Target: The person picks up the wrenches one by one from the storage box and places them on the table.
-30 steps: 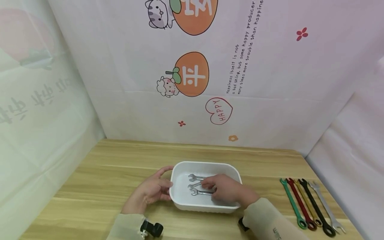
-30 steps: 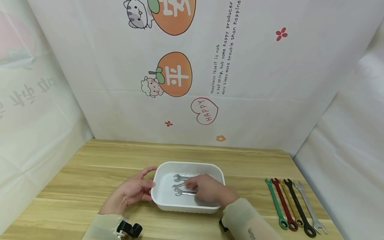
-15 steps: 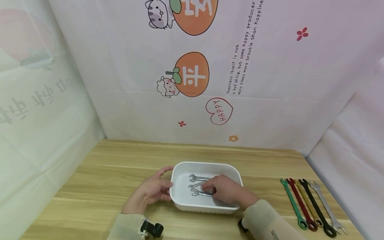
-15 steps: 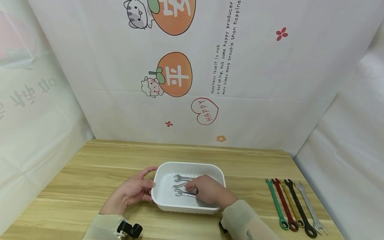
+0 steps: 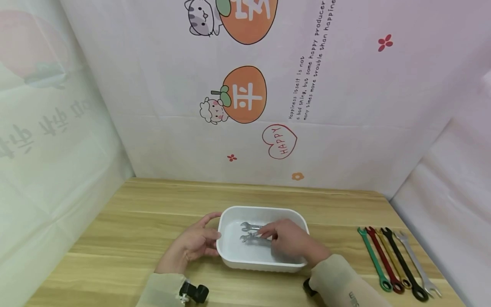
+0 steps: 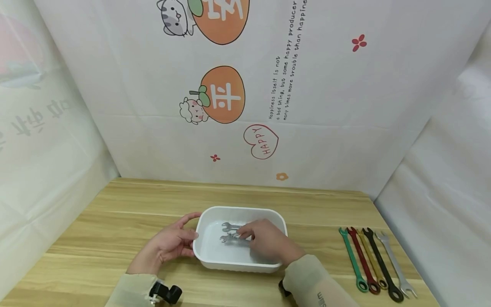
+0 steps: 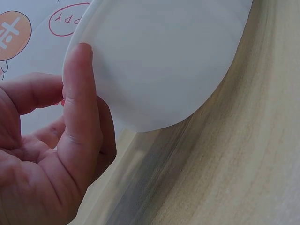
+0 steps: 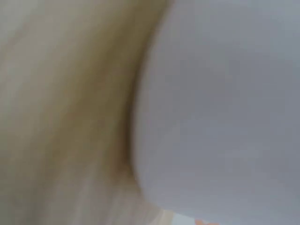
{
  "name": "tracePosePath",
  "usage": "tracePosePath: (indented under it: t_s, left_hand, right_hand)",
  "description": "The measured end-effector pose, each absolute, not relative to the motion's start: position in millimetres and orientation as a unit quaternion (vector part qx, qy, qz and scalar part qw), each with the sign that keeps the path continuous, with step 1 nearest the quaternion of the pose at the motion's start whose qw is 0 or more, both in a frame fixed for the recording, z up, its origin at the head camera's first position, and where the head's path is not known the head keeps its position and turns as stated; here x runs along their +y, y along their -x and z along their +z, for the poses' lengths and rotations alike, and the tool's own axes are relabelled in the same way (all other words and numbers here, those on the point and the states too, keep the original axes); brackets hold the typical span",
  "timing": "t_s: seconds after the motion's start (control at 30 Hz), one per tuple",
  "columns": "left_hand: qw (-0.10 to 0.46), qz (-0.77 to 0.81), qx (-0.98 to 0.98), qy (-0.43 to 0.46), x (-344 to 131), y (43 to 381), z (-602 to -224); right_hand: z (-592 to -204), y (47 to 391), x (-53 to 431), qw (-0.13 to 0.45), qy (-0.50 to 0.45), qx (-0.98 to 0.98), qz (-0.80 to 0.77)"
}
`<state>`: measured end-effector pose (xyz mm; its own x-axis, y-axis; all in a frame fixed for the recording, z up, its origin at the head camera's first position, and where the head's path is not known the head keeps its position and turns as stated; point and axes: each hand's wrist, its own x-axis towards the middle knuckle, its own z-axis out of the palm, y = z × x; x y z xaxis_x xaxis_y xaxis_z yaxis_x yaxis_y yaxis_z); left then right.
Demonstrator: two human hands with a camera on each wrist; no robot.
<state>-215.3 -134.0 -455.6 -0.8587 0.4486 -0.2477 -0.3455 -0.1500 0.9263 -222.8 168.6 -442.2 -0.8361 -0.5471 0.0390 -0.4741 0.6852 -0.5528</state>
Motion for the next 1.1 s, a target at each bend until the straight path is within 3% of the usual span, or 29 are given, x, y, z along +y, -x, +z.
tracePosePath:
  t_s: [0.47,1.1]
  left_hand:
    - [0.262,0.757,0.597,-0.042,-134.1,215.2,-456.1]
    - [0.262,0.753,0.602,-0.042,-134.7,215.0,-455.8]
  right_hand:
    - [-404.3,234.3,218.0,0.112,0.046,0.747,-0.654]
    - [-410.0,217.1,332.3,0.079,0.007,0.741,-0.667]
